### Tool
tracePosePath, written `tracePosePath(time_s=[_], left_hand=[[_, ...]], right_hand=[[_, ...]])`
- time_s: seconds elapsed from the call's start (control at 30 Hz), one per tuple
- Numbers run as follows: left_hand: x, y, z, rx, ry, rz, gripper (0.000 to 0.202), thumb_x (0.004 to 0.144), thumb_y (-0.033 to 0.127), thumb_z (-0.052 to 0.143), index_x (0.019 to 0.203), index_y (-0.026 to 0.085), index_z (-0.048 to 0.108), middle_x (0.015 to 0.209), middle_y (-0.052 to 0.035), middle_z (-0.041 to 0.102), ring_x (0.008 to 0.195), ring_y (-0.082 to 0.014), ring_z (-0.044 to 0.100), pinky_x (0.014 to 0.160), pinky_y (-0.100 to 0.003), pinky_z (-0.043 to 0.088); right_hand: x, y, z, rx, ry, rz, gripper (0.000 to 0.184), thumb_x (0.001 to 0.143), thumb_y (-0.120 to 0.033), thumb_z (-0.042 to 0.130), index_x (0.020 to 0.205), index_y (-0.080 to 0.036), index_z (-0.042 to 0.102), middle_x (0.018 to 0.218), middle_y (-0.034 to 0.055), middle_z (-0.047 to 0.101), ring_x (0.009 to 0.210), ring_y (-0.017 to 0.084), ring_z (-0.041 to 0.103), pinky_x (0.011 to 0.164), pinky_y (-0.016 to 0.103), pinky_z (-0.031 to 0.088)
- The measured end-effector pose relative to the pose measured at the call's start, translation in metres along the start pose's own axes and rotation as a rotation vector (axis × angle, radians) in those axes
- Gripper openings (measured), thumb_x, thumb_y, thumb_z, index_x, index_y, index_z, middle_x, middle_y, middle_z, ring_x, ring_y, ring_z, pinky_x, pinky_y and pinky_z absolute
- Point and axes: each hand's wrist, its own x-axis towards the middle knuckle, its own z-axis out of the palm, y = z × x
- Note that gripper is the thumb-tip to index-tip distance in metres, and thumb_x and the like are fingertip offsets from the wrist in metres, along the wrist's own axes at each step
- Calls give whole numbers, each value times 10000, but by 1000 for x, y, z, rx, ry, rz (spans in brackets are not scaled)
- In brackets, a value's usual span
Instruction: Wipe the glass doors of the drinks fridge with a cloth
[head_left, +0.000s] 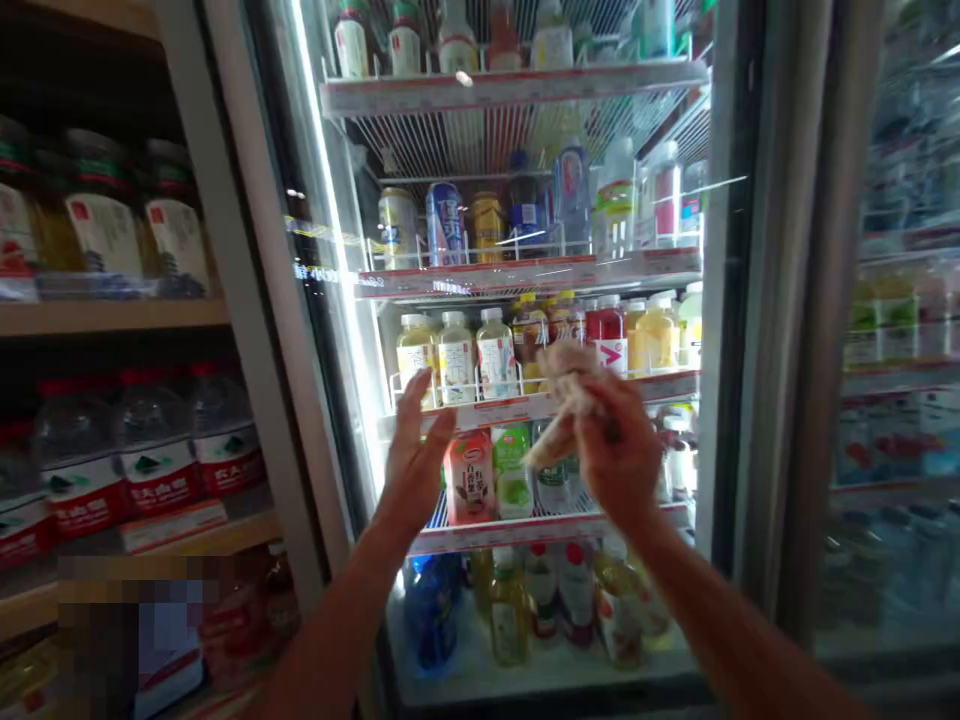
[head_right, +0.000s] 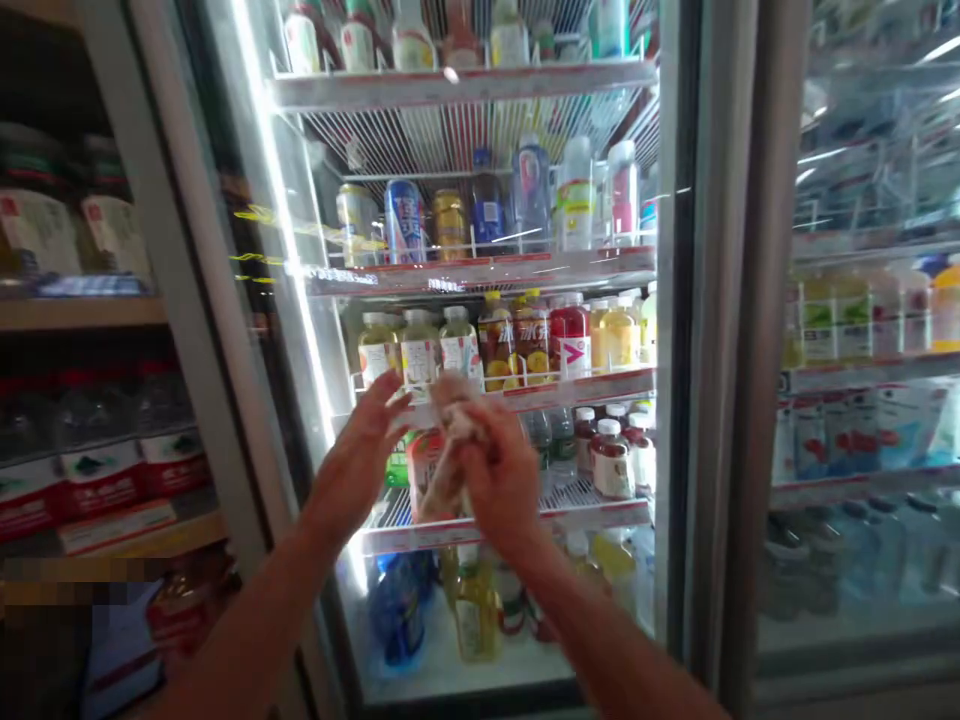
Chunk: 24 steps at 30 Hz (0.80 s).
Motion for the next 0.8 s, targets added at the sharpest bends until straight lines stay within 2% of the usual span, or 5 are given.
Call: tracePosePath(time_s=[0.13, 0.33, 0.5, 0.67, 0.8], left_hand=[[23, -46, -39, 596, 243, 282, 615, 826, 563, 485, 1353, 263, 379, 1504, -89, 231, 1397, -303, 149, 1127, -555, 100], [26, -78, -22, 672, 302, 399, 465, 940, 358, 325, 1396, 276, 291, 1505, -99, 233, 1410, -245, 108, 1117, -569, 96], [24, -54, -15, 616, 20, 672, 490, 931, 276, 361, 1408, 295, 249, 1483, -69, 285, 1384, -195, 225, 1115, -433, 271], [33, -38, 25, 521, -204, 670, 596, 924, 485, 287, 1442, 225, 149, 1514, -112, 187, 1403, -226, 149, 1124, -462, 236], [24, -37, 61, 676, -115, 638, 637, 903, 519, 337, 1426, 183, 197, 1488, -128, 259, 1406, -246, 130, 1134, -514, 150]], right_hand=[[46, 50, -2, -488, 217, -202, 364, 868, -221, 390, 1184, -187, 568, 1332, 103, 468, 1279, 276, 385, 1063, 543, 314], [27, 58, 66, -595, -433, -830, 494, 871, -155, 393, 1347, -285, 409, 1426, -34, 389, 1377, 174, 227, 1131, 408, 245], [87, 51, 67, -674, -14, -345, 506, 908, -216, 321, 1413, -189, 309, 1509, 74, 209, 1410, 265, 85, 1113, 539, 144], [36, 44, 72, -605, -290, -496, 599, 871, -228, 417, 1439, -190, 232, 1500, 80, 237, 1411, 252, 89, 1131, 477, 216], [2, 60, 31, -504, -188, -582, 563, 861, -201, 452, 1399, -286, 312, 1474, 34, 311, 1359, 255, 281, 1130, 526, 164]])
